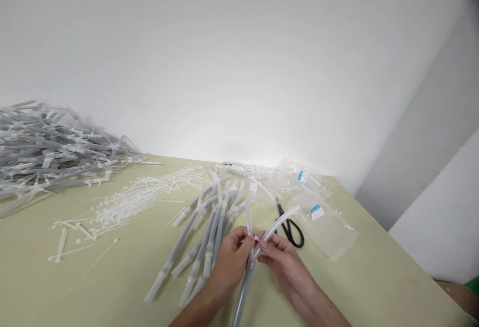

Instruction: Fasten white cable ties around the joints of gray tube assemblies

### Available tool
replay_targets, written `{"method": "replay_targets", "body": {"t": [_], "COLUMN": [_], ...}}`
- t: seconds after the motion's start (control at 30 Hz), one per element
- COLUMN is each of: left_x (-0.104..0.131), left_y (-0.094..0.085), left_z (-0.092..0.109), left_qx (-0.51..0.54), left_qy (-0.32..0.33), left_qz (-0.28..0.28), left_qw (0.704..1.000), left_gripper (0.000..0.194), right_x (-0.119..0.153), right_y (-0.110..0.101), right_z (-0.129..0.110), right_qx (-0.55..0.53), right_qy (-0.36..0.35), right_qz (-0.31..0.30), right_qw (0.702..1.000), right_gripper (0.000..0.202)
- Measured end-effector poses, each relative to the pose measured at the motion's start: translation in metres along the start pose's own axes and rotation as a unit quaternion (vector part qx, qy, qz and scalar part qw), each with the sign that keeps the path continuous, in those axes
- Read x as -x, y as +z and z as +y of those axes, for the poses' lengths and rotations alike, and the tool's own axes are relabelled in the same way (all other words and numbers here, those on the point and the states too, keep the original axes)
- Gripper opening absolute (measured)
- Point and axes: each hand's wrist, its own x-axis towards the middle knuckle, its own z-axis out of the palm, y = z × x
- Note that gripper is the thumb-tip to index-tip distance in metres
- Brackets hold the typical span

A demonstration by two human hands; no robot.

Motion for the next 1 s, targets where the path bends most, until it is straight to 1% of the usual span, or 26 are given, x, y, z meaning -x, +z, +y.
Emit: {"method": "replay_targets", "body": {"t": [0.13,0.23,0.33,0.43,0.6,0.87,1.0], "left_x": [0.001,0.003,0.003,0.003,0.004,0.005,0.005], "left_y": [0.003,0.004,0.003,0.001,0.000,-0.002,-0.003], "left_z": [0.002,0.005,0.007,0.008,0.009,0.010,0.011], "left_qx": [0.058,0.099,0.148,0.182,0.171,0.168,0.159], "left_qy": [-0.051,-0.076,-0.093,-0.094,-0.083,-0.083,-0.086], "left_qz": [-0.020,-0.030,-0.043,-0.065,-0.077,-0.079,-0.072], "left_qw": [0.997,0.992,0.984,0.977,0.979,0.979,0.981], "left_gripper": [0.027,0.025,0.023,0.024,0.028,0.031,0.034], "right_x": [0.002,0.003,0.003,0.003,0.004,0.003,0.002], "right_y": [0.005,0.008,0.010,0.010,0.011,0.009,0.004], "right_z": [-0.003,-0.003,-0.002,-0.001,-0.004,-0.005,-0.002], "right_qx": [-0.039,-0.050,-0.049,-0.050,-0.051,-0.005,0.045], "right_qy": [-0.016,-0.020,-0.027,-0.035,-0.040,-0.045,-0.056], "right_qz": [-0.077,-0.103,-0.099,-0.094,-0.094,-0.093,-0.060], "right_qw": [0.996,0.993,0.994,0.994,0.993,0.995,0.996], "right_gripper": [0.020,0.018,0.018,0.020,0.022,0.027,0.030]}}
